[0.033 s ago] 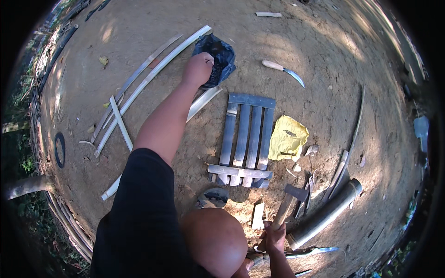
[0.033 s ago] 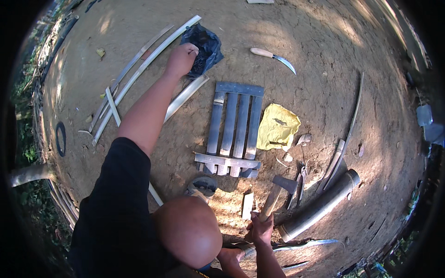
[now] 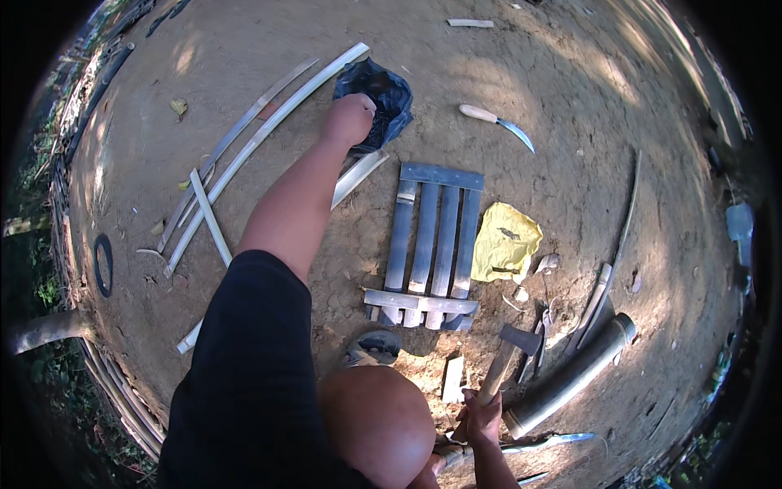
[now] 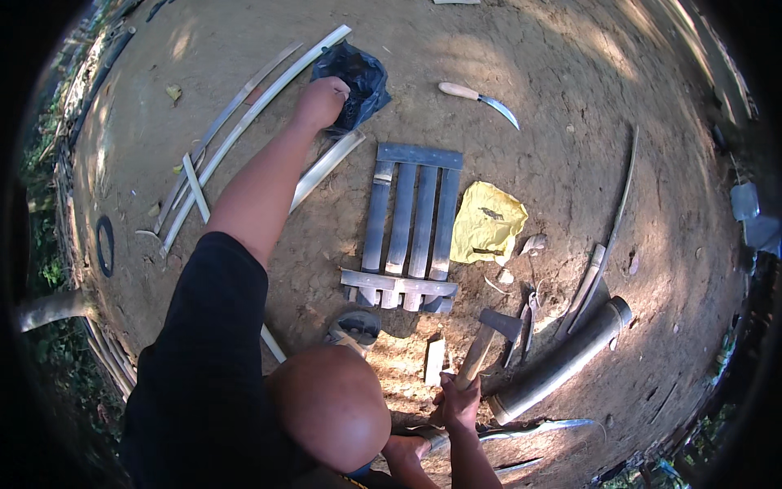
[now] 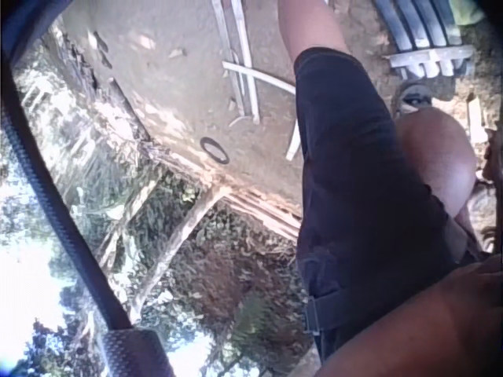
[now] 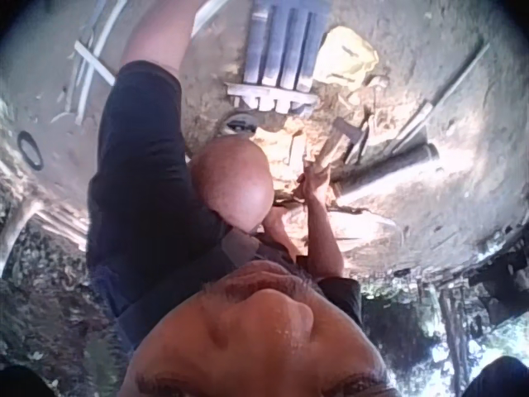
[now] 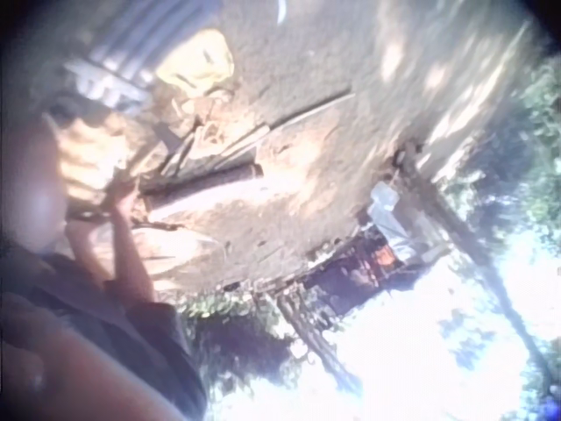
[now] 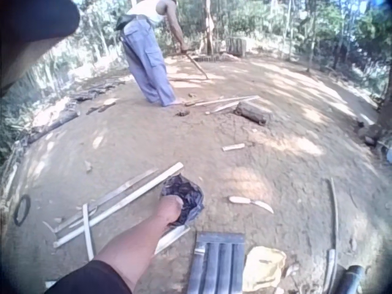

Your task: The person assembles a bamboo structure by hammering wooden slats together, then uses a hammer and a knife to trim and finish the components.

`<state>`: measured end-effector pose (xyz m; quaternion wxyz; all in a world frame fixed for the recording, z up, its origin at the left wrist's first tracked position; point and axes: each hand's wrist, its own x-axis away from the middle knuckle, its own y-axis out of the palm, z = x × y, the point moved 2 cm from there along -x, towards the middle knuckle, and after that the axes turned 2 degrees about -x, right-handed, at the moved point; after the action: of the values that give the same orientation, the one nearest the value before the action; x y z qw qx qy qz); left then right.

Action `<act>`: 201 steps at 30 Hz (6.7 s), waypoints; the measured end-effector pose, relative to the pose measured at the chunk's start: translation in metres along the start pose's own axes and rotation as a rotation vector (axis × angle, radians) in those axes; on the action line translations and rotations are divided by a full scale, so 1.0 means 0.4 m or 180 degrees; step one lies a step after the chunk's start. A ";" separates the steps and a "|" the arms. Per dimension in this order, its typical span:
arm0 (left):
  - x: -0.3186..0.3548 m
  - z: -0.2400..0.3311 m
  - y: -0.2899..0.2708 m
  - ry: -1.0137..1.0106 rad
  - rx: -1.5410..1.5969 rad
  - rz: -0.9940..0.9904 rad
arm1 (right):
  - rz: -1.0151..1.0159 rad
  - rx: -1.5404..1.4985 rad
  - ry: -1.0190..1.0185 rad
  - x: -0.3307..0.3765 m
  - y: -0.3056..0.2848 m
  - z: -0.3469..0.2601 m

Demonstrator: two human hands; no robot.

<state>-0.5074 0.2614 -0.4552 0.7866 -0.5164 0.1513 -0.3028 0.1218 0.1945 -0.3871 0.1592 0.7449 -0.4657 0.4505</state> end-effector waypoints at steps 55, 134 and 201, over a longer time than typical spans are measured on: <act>0.136 0.016 -0.015 -0.0533 0.3210 -0.0342 | -0.0085 0.0045 0.0408 0.019 0.069 0.019; 0.047 0.022 0.005 -0.0810 0.1934 0.1763 | -0.0074 0.0402 0.0891 0.110 0.059 0.076; 0.938 0.280 -0.532 0.0954 0.0970 -0.1267 | -0.0261 0.0500 -0.0713 0.177 0.119 0.171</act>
<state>-0.2247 0.0446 -0.1878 0.7491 -0.3614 0.1144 -0.5433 0.1289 0.0861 -0.3748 0.0657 0.8191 -0.4130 0.3927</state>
